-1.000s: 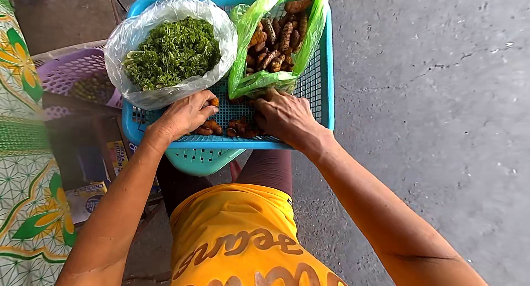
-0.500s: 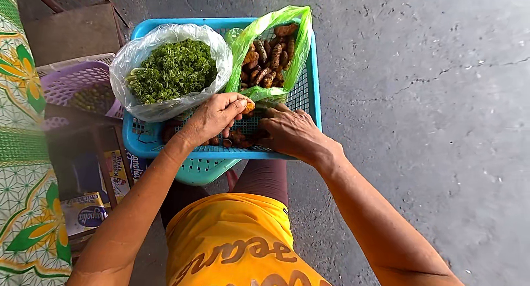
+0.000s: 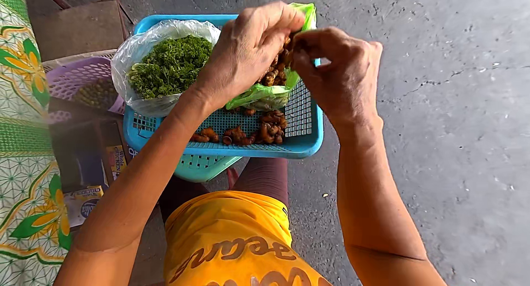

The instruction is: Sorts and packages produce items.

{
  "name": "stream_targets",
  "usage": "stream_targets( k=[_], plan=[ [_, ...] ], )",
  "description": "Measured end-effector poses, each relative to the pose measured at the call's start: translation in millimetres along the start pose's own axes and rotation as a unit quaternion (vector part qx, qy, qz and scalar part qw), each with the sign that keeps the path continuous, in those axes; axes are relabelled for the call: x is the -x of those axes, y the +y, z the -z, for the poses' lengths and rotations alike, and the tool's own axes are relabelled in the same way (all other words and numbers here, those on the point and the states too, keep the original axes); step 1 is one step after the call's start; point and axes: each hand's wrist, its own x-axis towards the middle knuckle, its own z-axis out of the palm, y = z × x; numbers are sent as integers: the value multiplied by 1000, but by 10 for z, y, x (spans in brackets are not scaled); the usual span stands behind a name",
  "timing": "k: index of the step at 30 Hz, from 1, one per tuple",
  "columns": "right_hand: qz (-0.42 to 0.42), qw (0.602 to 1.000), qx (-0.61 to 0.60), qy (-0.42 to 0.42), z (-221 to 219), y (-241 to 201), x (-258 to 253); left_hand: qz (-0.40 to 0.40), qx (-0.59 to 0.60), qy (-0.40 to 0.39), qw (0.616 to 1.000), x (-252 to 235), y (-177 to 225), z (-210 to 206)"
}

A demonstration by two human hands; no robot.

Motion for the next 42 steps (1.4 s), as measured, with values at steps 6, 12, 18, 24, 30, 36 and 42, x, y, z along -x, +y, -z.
stream_targets(
  k=[6, 12, 18, 24, 30, 36, 42],
  plan=[
    [6, 997, 10, -72, -27, -152, -23, 152, -278, -263, 911, 665, -307, -25],
    [-12, 934, 140, -329, -531, -233, 331, 105, -399, -168, 895, 637, -749, -334],
    [-22, 898, 217, -381, -679, -279, 289, 91, -420, -180, 885, 512, -837, -427],
    [-50, 910, 221, -347, -651, -311, 453, 146, -255, -158, 943, 706, -875, -173],
    [-65, 923, 215, -311, -646, -280, 455, 290, 75, -73, 951, 909, -795, 83],
    [-76, 941, 125, -306, -584, -165, 440, 345, 112, -38, 931, 778, -731, -11],
    [-110, 967, -57, -223, -418, -20, 457, 312, -194, -148, 918, 537, -806, -210]
  ],
)
